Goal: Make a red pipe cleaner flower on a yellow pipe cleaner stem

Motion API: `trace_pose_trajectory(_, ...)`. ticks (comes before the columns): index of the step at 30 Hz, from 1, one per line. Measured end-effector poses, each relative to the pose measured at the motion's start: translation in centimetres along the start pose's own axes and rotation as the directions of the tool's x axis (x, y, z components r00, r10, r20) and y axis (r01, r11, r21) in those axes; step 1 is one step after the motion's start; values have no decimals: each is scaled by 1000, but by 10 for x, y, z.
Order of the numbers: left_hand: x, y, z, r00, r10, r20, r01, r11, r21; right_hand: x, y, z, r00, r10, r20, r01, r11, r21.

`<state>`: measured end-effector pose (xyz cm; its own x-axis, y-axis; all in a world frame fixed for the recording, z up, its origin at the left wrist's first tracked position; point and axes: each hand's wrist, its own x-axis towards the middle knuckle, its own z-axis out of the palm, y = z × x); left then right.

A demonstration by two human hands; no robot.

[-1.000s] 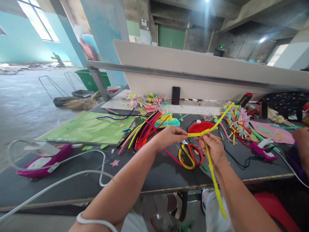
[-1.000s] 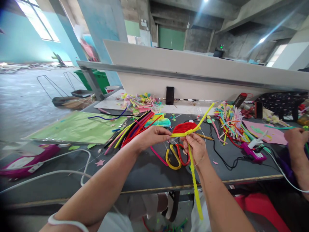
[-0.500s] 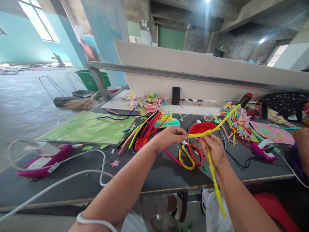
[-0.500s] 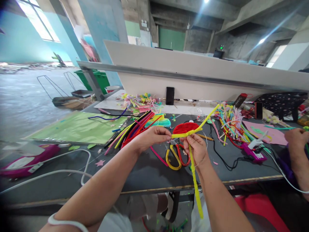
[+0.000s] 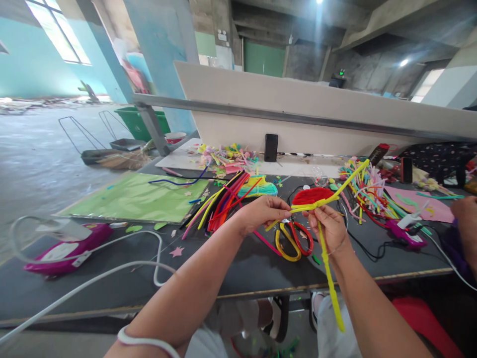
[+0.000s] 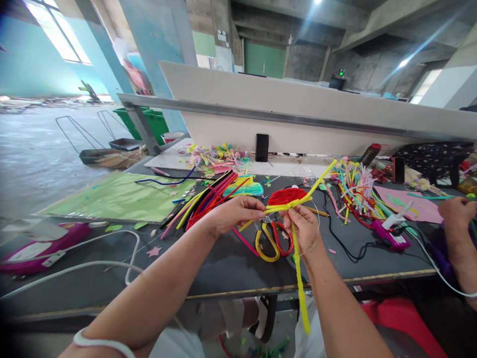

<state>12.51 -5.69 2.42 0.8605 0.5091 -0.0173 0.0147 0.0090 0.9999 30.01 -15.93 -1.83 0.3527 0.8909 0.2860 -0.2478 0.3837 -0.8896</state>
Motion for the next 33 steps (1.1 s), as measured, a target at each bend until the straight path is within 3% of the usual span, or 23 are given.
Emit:
trace_pose_trajectory(5,2,-3,-1,999,-47,23,48,997,-57,0,-1,-1,1000,7,5,-7,1000,-14)
trace_pose_trajectory(9,4,-8,-5,999,36,2,-36,996,84,0,0,0,1000,28,1,-28,999,-36)
trace_pose_trajectory(14,7,-11,-4,983,139,-124,-98,952,290,0,-1,2,1000,30,-2,-30,999,-36)
trace_pose_trajectory(17,10,-12,2,967,161,-196,-94,945,312,1,1,2,999,36,-12,-36,999,-14)
trace_pose_trajectory(21,13,-15,11,966,161,-203,-115,968,221,1,4,3,997,64,-47,-64,998,8)
trace_pose_trajectory(27,13,-14,19,986,98,-133,-120,979,-167,0,1,7,994,61,-86,-60,998,14)
trace_pose_trajectory(33,16,-18,22,981,97,-169,-146,941,-305,0,2,10,987,89,-131,-87,996,16)
